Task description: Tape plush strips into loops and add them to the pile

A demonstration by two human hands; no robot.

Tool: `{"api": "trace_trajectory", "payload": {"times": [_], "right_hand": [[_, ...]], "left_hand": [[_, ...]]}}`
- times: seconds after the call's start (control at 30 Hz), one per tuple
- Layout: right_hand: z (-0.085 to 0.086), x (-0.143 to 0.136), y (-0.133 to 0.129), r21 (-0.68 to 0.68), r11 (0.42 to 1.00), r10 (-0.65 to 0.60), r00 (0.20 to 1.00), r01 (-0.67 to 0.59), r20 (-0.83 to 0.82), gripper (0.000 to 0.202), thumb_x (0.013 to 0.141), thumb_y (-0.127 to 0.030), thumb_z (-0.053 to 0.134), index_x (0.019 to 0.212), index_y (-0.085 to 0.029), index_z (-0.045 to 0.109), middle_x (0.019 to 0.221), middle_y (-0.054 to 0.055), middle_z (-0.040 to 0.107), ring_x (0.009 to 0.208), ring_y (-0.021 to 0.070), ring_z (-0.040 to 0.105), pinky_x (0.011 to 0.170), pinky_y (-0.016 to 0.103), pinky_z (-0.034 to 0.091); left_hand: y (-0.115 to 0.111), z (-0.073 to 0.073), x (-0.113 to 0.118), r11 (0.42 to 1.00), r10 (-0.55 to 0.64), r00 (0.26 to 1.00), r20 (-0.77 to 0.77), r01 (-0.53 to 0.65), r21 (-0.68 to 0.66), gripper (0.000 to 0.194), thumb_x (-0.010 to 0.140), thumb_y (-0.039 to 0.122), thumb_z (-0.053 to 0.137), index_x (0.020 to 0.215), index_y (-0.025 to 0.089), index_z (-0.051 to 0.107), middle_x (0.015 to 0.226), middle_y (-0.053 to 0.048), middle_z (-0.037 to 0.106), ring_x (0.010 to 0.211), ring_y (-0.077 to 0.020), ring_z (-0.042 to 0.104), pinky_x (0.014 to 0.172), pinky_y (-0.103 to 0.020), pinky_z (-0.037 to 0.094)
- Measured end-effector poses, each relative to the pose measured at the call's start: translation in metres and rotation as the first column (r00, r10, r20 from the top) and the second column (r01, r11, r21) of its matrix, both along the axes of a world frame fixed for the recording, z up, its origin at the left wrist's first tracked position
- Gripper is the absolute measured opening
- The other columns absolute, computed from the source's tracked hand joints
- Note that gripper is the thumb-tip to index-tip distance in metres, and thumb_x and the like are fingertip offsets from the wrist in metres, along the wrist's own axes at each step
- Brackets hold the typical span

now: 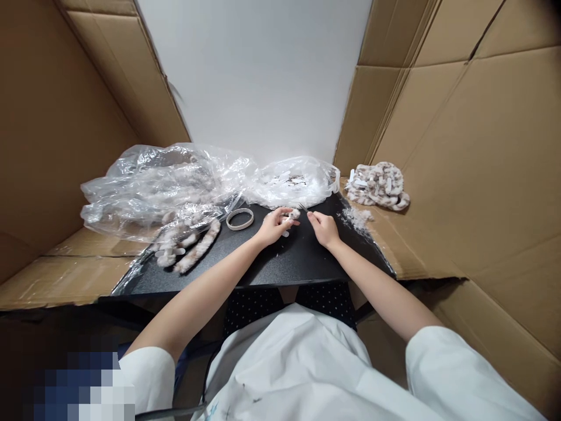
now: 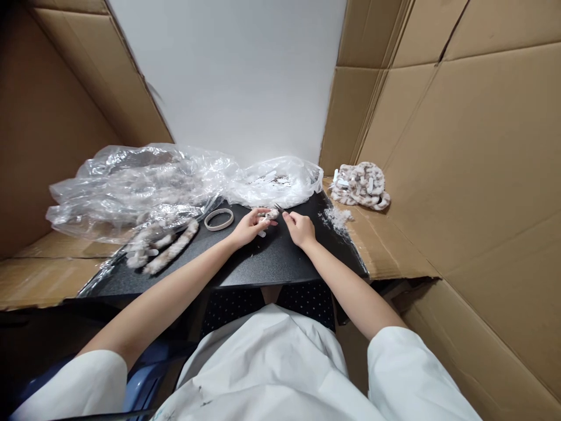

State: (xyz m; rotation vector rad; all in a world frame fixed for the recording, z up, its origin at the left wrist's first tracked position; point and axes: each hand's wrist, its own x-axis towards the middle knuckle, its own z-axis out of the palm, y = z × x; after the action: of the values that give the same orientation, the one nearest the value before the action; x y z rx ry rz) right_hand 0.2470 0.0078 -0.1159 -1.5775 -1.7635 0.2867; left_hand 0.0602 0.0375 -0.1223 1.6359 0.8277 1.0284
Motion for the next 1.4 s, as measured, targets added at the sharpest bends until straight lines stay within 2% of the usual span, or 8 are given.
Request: {"api": "trace_trajectory", "payload": {"times": [0.17,0.33,0.5,0.7,0.8,0.9,1.13,1.4], "right_hand": [[0.0,0.005,0.003,0.088,0.996,0.043,0.973,-0.023,-0.227,0.047,0.082,-0.064,0.047,0.064,-0.021,0.044,0.061,-0.001,0.052,0.06,0.0139,0.048,0.059,0.025,0.036],[0.001,-0.004,-0.001,0.186,0.946,0.308,0.917,-0.266,-0.255,0.033,0.072,-0.05,0.067,0.075,-0.02,0.053,0.088,0.006,0.067,0.082,0.0186,0.059,0.073,0.029,0.044],[0.0,-0.005,0.005,0.113,0.932,0.358,0.834,-0.344,-0.421,0.04,0.072,-0.039,0.065,0.059,-0.023,0.031,0.082,0.007,0.073,0.077,0.02,0.065,0.073,0.031,0.047],[0.01,0.027,0.012,0.133,0.987,-0.048,0.947,0.094,-0.317,0.018,0.076,-0.023,0.057,0.065,-0.022,0.044,0.083,0.009,0.071,0.084,0.0215,0.065,0.079,0.032,0.047],[0.012,0.048,0.016,0.175,0.913,-0.343,0.926,0.368,-0.154,0.013,0.079,-0.019,0.051,0.089,-0.015,0.059,0.101,0.016,0.068,0.098,0.0257,0.061,0.089,0.037,0.043],[0.011,0.055,0.02,0.256,0.859,-0.424,0.896,0.443,-0.128,0.023,0.082,-0.03,0.054,0.097,-0.013,0.059,0.117,0.021,0.06,0.109,0.0287,0.055,0.094,0.04,0.04],[0.009,0.024,0.001,0.06,0.993,-0.098,0.994,0.1,-0.045,0.055,0.093,-0.061,0.022,0.063,-0.021,0.044,0.055,0.001,0.049,0.056,0.0169,0.049,0.055,0.026,0.03],[0.011,0.004,-0.013,-0.064,0.998,-0.007,0.983,0.019,0.185,0.054,0.091,-0.06,0.036,0.059,-0.019,0.05,0.056,0.001,0.053,0.056,0.0138,0.049,0.052,0.025,0.021]], "left_hand": [[-0.001,0.001,-0.002,0.999,-0.047,0.999,0.016,0.047,-0.017,0.044,0.076,0.043,0.068,0.103,0.015,0.048,0.089,-0.008,0.072,0.068,-0.0117,0.062,0.057,-0.021,0.044],[-0.003,-0.001,0.0,0.998,-0.035,0.996,-0.078,0.039,0.05,0.043,0.073,0.043,0.072,0.098,0.017,0.047,0.074,-0.001,0.066,0.064,-0.0122,0.062,0.052,-0.019,0.041],[-0.005,-0.002,0.0,0.984,-0.158,0.981,-0.111,0.166,0.062,0.039,0.077,0.041,0.067,0.097,0.019,0.041,0.085,-0.007,0.072,0.07,-0.015,0.066,0.051,-0.019,0.042],[-0.006,0.004,-0.005,0.989,-0.1,0.973,-0.207,0.12,0.086,0.037,0.077,0.041,0.066,0.096,0.019,0.043,0.087,-0.007,0.074,0.057,-0.0117,0.061,0.048,-0.019,0.038],[-0.007,0.006,-0.004,0.991,-0.063,0.975,-0.215,0.086,0.101,0.037,0.076,0.041,0.067,0.095,0.019,0.045,0.087,-0.007,0.073,0.06,-0.0125,0.062,0.05,-0.02,0.039],[-0.008,0.006,-0.003,0.993,-0.074,0.979,-0.191,0.089,0.071,0.037,0.075,0.042,0.068,0.095,0.019,0.048,0.088,-0.006,0.073,0.062,-0.0122,0.062,0.049,-0.019,0.039],[-0.007,0.011,0.0,0.998,-0.044,0.999,0.006,0.044,-0.055,0.032,0.079,0.045,0.063,0.094,0.017,0.058,0.082,-0.004,0.071,0.07,-0.0128,0.06,0.054,-0.019,0.041],[0.002,0.003,-0.003,0.983,-0.047,0.964,0.262,0.091,-0.16,0.042,0.07,0.043,0.076,0.101,0.017,0.065,0.099,-0.009,0.072,0.097,-0.0194,0.064,0.084,-0.032,0.048]]}}
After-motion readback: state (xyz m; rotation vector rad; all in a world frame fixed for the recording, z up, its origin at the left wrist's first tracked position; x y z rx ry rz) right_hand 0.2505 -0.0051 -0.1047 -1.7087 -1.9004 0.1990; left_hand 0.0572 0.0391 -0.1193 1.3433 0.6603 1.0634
